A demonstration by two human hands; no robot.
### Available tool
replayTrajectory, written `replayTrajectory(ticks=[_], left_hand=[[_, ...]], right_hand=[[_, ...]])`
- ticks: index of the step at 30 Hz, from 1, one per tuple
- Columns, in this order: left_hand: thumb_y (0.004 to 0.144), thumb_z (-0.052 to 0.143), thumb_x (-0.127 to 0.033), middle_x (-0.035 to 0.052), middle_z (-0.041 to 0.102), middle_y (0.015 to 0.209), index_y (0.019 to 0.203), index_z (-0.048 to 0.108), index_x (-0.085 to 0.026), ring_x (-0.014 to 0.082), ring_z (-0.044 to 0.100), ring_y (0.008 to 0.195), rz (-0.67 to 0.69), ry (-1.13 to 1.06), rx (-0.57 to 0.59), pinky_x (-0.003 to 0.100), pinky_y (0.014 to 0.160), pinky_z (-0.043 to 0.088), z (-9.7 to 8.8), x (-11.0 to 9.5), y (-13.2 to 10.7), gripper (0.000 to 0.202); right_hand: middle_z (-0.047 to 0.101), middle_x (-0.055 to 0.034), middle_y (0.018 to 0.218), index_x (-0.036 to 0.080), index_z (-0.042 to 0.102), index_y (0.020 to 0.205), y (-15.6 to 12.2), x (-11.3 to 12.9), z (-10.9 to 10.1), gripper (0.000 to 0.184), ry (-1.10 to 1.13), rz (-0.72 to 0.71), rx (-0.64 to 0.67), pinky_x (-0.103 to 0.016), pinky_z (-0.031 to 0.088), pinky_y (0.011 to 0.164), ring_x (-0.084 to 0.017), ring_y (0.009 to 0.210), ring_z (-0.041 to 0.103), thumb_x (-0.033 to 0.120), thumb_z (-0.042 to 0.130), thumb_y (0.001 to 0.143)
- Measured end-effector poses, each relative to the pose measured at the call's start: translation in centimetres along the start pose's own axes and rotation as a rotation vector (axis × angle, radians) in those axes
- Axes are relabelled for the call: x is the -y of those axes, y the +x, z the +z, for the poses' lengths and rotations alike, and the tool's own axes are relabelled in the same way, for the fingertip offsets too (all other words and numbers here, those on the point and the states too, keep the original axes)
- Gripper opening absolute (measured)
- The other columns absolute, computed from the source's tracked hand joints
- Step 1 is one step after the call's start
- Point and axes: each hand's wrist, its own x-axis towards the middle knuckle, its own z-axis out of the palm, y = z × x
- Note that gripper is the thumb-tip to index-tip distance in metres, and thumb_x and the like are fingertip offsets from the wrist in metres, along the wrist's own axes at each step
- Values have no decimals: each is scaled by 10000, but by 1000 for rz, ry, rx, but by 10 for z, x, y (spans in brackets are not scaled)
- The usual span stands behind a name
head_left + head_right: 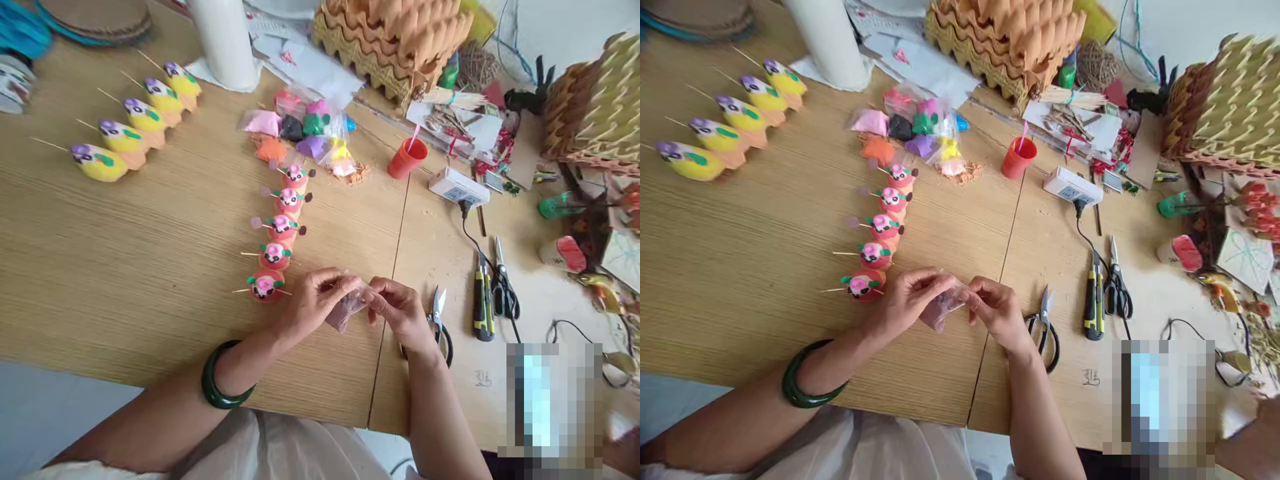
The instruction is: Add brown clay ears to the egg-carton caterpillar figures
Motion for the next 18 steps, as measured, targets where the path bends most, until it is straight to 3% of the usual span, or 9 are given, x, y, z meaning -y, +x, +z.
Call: replayTrajectory(ticks=[5,7,12,15,18], left_hand=[[1011,568,-420,-44,441,588,643,514,-177,93,405,589,194,154,-42,231,590,369,-3,-2,-1,444],[1026,557,-401,-43,471,587,645,533,-174,88,425,584,228,155,-48,218,594,388,-3,-2,0,443],[975,686,-392,-10,675,690,823,752,-155,94,574,631,188,94,56,195,598,441,-2,2,0,289],[981,673,-335,3,703,666,864,805,-153,99,590,610,258,172,16,204,598,441,-3,1,-2,253],[974,671,-360,13,708,682,813,786,-143,101,573,621,238,193,-24,205,594,428,-4,-1,-3,294]], right_hand=[[595,28,571,168,684,715,6,-3,-1,371,24,20,-3,-208,370,475,-63,461,523,481,830,851],[623,24,610,173,699,742,6,-2,0,360,63,49,-16,-209,380,455,-65,451,535,487,854,821],[600,40,567,173,699,694,6,-2,3,351,62,16,-47,-186,363,432,-50,431,514,441,915,759],[654,21,641,174,742,740,5,-3,2,318,91,39,-15,-189,403,443,-56,464,543,443,911,763],[675,14,668,179,759,770,7,-5,-1,314,104,42,1,-196,404,436,-59,466,540,457,904,768]])
